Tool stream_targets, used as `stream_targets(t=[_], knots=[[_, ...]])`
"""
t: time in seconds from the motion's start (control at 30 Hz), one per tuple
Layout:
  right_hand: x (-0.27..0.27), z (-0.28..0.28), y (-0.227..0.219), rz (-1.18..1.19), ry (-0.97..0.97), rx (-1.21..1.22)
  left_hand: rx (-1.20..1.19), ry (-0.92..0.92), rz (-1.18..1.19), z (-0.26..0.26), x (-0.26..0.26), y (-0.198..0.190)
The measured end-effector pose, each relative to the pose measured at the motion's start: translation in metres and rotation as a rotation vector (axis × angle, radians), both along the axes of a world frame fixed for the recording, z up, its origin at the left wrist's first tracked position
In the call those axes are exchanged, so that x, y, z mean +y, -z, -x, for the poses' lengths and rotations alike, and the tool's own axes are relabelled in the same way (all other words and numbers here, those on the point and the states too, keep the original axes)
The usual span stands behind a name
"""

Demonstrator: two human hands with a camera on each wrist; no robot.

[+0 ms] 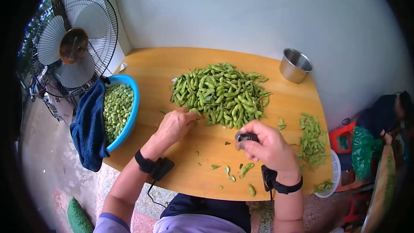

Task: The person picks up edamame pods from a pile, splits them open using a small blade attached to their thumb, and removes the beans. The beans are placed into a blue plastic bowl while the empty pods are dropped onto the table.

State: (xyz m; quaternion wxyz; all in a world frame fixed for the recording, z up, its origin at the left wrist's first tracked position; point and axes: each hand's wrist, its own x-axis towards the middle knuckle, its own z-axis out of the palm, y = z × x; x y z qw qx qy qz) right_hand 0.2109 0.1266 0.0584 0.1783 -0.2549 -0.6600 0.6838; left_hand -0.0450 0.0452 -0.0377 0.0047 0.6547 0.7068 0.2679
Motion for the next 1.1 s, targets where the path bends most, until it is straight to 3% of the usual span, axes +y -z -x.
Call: stream_targets(t=[0.1,0.17,0.23,0.27,0.33,0.47,0.5,0.63,0.73,0.8,0.93,1.03,1.1], knots=[[-0.011,0.005,-0.015,-0.101,-0.18,0.094,0.128,0.042,0.094,0.004,0.005,-0.002],[-0.015,0.015,-0.016,-0.144,-0.168,0.11,0.155,0.056,0.108,0.005,0.005,-0.005],[-0.016,0.028,-0.016,-0.242,-0.165,0.089,-0.493,0.097,-0.089,0.002,0.003,-0.006],[-0.014,0.034,-0.013,-0.252,-0.164,0.083,-0.497,0.101,-0.098,0.001,0.002,-0.009],[-0.009,0.047,-0.002,-0.148,-0.211,-0.061,-1.749,0.098,0.064,0.0,-0.003,-0.014],[-0.008,0.075,0.026,-0.01,-0.202,0.002,-1.938,0.219,0.119,-0.003,-0.013,-0.003],[-0.008,0.078,0.034,-0.128,-0.186,0.004,-1.953,0.189,0.1,-0.005,-0.015,-0.007],[-0.004,0.079,0.048,-0.119,-0.113,-0.044,-1.84,0.133,0.106,-0.006,-0.018,-0.014],[-0.008,0.08,0.042,0.03,-0.042,0.031,-1.797,0.101,0.053,-0.007,-0.02,-0.013],[-0.008,0.081,0.041,-0.049,-0.047,-0.007,-1.573,0.091,0.107,-0.007,-0.02,-0.01],[-0.007,0.078,0.044,-0.095,-0.068,-0.078,-1.577,0.122,0.005,-0.009,-0.022,-0.014],[-0.005,0.076,0.047,-0.222,-0.08,-0.134,-1.474,0.141,0.033,-0.012,-0.022,-0.015],[-0.004,0.075,0.049,-0.433,-0.132,-0.144,-1.451,0.169,0.019,-0.015,-0.022,-0.015]])
